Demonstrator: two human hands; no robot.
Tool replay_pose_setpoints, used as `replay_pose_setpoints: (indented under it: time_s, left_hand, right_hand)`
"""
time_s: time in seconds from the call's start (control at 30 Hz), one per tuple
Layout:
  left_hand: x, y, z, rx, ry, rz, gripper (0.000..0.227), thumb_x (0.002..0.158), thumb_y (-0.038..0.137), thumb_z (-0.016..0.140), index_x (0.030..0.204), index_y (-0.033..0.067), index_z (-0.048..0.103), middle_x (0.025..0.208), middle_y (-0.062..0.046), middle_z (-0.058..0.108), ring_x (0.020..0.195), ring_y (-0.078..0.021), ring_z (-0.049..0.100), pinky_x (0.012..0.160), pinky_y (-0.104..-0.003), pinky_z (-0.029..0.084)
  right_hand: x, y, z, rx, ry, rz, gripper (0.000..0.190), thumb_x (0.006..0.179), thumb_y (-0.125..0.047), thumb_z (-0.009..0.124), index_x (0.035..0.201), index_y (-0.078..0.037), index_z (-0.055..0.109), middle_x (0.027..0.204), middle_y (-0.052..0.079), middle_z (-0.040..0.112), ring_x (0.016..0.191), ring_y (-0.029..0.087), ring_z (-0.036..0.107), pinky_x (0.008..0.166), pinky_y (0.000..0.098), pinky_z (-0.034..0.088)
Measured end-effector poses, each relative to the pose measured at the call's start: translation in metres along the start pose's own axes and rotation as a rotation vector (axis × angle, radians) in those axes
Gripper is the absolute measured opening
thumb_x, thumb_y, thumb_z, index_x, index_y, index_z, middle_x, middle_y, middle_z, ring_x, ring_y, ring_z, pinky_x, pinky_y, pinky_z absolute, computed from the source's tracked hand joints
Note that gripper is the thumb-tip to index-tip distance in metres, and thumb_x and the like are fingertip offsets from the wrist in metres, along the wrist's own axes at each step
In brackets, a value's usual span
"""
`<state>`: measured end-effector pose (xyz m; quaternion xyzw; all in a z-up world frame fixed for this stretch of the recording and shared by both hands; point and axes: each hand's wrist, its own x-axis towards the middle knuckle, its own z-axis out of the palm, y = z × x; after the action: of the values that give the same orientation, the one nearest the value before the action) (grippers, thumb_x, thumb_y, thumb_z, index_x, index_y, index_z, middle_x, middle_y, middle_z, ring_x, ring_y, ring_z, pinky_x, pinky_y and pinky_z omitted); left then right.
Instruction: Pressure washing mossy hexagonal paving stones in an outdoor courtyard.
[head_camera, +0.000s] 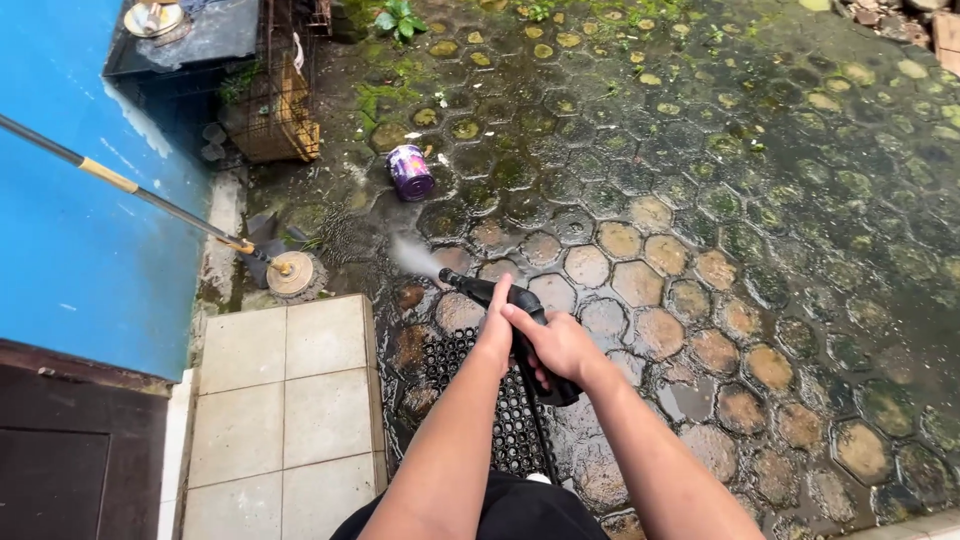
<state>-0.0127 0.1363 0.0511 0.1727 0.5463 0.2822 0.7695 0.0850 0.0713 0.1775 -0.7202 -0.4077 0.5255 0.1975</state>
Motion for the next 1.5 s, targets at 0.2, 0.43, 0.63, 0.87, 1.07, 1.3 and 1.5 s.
replay_pose_setpoints:
  time_s: [0.2,0.43,0.63,0.87,1.07,1.3,1.5]
  left_hand:
    - [0.001,0.0,-0.005,0.018,0.097,-0.015,0.083,0.075,0.079,0.059,0.115,0.0072,0.073,0.11,-0.009,0.07,0.092,-0.0239,0.062,0.079,-0.039,0.051]
    - [0.01,-0.003,-0.01,-0.052,0.045,0.006,0.083,0.077,0.078,0.059,0.12,0.0079,0.07,0.117,-0.01,0.07,0.1,-0.0243,0.064,0.089,-0.038,0.051]
    - [-0.005,0.005,-0.007,-0.031,-0.004,0.017,0.077,0.077,0.075,0.058,0.119,0.011,0.07,0.11,-0.006,0.068,0.098,-0.0232,0.06,0.087,-0.041,0.047]
    - [0.003,-0.003,0.001,-0.004,-0.002,0.058,0.077,0.079,0.072,0.062,0.118,0.0069,0.072,0.113,-0.007,0.07,0.102,-0.0229,0.062,0.093,-0.037,0.048]
    - [0.026,-0.016,0.04,0.068,-0.127,0.023,0.079,0.075,0.071,0.064,0.12,0.0059,0.073,0.116,-0.009,0.07,0.104,-0.0244,0.062,0.096,-0.038,0.047]
    - [-0.005,-0.028,0.139,0.383,-0.325,0.137,0.073,0.07,0.064,0.072,0.101,-0.0022,0.076,0.096,-0.012,0.073,0.089,-0.0246,0.066,0.087,-0.037,0.052]
    - [-0.029,-0.055,0.204,0.454,-0.408,0.126,0.075,0.063,0.058,0.08,0.107,-0.002,0.071,0.095,-0.01,0.071,0.081,-0.0229,0.066,0.079,-0.037,0.054]
  right_hand:
    - [0.007,0.002,0.005,-0.003,-0.014,0.005,0.071,0.086,-0.067,0.062,0.071,0.002,0.057,0.055,0.012,0.061,0.041,0.024,0.059,0.041,0.0388,0.05]
    - [0.011,-0.002,0.01,-0.007,-0.002,0.037,0.069,0.085,-0.067,0.063,0.073,0.001,0.056,0.056,0.01,0.06,0.041,0.023,0.058,0.041,0.0393,0.05]
    - [0.018,0.007,0.013,0.004,0.034,0.023,0.072,0.085,-0.067,0.063,0.068,0.002,0.057,0.054,0.011,0.059,0.04,0.024,0.057,0.041,0.0388,0.049]
    - [0.014,0.008,0.007,0.011,0.07,0.051,0.07,0.085,-0.066,0.063,0.071,0.002,0.056,0.055,0.011,0.06,0.04,0.024,0.059,0.04,0.0394,0.05]
    - [-0.002,0.024,-0.005,0.138,0.266,0.097,0.071,0.086,-0.067,0.062,0.072,0.003,0.058,0.056,0.011,0.062,0.042,0.024,0.061,0.043,0.038,0.051]
    - [-0.044,0.067,-0.033,0.362,0.721,0.106,0.066,0.089,-0.062,0.064,0.073,0.002,0.06,0.059,0.01,0.064,0.046,0.02,0.063,0.046,0.0356,0.051]
    - [-0.08,0.092,-0.052,0.48,0.909,0.023,0.061,0.091,-0.059,0.064,0.077,0.001,0.064,0.06,0.006,0.064,0.047,0.016,0.061,0.047,0.0331,0.05]
